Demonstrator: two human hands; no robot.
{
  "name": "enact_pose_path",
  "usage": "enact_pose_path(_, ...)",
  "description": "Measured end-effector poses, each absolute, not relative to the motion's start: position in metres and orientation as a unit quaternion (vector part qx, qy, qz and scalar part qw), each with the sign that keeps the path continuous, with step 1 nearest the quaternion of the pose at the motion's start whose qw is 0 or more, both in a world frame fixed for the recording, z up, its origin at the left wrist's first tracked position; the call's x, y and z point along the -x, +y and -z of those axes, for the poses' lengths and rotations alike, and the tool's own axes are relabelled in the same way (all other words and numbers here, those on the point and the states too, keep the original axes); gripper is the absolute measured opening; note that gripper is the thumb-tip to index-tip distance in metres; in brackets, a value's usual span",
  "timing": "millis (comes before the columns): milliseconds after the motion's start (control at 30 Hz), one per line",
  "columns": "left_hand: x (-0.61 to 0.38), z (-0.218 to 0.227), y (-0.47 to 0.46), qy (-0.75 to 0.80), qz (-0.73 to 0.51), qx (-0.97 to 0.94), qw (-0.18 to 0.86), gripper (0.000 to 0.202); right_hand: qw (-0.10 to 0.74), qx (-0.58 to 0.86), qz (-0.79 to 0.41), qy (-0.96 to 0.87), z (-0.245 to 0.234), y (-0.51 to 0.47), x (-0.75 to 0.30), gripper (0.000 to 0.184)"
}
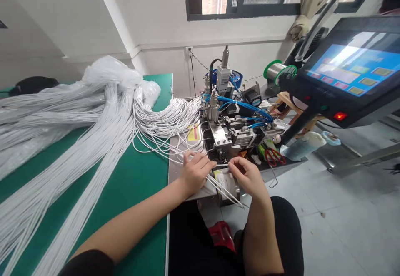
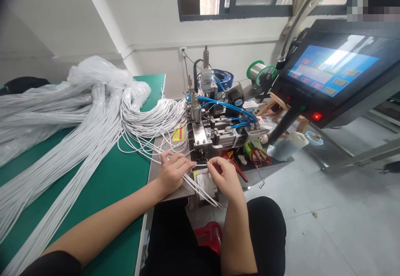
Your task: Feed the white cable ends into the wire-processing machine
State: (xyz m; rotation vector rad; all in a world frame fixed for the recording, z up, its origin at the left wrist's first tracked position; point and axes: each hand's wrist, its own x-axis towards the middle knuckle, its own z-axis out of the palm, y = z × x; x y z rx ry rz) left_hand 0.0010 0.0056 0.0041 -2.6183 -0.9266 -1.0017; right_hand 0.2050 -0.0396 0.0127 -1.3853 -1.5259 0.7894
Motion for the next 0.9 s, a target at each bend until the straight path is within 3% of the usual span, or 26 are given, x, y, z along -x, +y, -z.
enact_pose_path(367, 0.000, 0.000, 0.011, -0.271, 0.316, 0.907, 0.067, 0.027, 0.482, 0.512, -0.386, -0.596, -0.004, -0.027, -0.198, 0.027)
enact_pose_path(633, -0.005, -0.002, 0.012, -0.288, 0.272, 0.916, 0.059, 0.049, 0.461, 0.579, -0.267, -0.618, 0.006, -0.018, -0.209, 0.025)
enact_pose_path(900, -0.010, -0.003, 0.013, -0.309, 0.198, 0.926, 0.093, 0.053, 0.474, 0.542, -0.362, -0.592, 0.023, -0.007, -0.213, 0.025)
